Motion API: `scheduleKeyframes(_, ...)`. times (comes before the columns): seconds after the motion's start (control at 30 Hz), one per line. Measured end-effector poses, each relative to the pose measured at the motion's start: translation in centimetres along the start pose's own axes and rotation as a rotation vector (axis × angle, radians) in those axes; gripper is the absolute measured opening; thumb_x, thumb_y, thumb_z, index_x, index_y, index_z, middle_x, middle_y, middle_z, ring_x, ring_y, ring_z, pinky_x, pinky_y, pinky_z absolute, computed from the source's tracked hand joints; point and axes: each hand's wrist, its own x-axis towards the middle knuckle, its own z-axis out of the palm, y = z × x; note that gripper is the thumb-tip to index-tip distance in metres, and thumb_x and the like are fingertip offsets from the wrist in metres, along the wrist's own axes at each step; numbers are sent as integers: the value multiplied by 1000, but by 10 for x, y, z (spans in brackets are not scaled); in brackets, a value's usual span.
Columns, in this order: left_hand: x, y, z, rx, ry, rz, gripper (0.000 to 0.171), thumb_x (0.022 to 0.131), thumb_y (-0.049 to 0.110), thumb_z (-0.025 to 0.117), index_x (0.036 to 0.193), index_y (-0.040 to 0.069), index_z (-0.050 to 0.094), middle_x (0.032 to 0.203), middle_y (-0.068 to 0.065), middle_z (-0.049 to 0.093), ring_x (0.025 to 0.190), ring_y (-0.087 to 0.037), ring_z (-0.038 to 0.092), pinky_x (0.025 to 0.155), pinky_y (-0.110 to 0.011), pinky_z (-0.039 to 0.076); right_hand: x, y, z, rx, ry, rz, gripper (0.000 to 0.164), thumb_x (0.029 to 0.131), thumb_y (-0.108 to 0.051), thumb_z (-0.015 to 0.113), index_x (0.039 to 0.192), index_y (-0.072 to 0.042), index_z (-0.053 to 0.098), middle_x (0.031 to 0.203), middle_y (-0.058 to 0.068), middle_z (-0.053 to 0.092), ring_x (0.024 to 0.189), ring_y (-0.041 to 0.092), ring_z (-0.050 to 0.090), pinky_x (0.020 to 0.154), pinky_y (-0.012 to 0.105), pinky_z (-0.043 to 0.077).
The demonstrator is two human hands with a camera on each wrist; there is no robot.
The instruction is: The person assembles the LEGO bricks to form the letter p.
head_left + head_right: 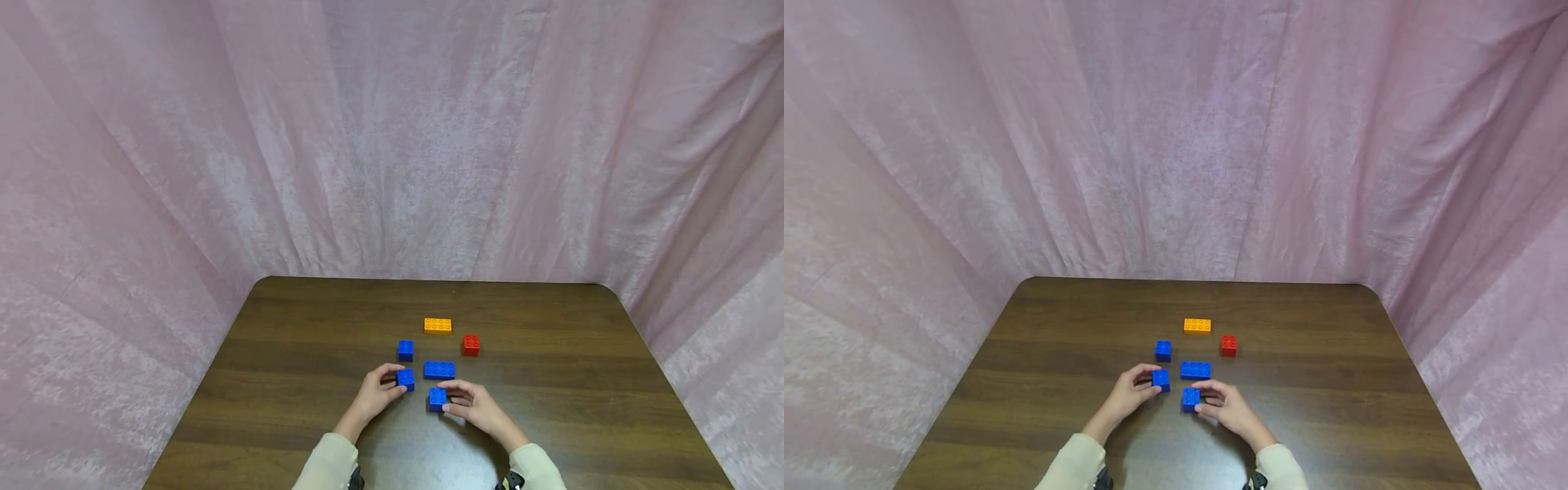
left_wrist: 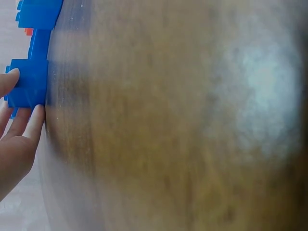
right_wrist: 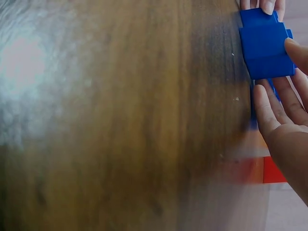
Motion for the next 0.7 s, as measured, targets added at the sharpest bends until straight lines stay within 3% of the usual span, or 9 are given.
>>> scheduleKeyframes(0.37,-1,1,-1,-8,2,-19,32,85,0,71,116,4,63,119,-16,59,110,-32,56,95,-44,51,1,4,1,41,-17,-17,40,88,1,66,124,14,53,128,32,53,116,44,52,98,49,46)
scheduleKeyframes(0.7,-1,4,2,0,-5,16,32,86,3,71,116,4,63,117,-17,60,106,-32,58,93,-43,52,-1,4,0,31,-3,-50,41,87,1,68,121,17,51,122,34,55,113,40,56,95,39,51)
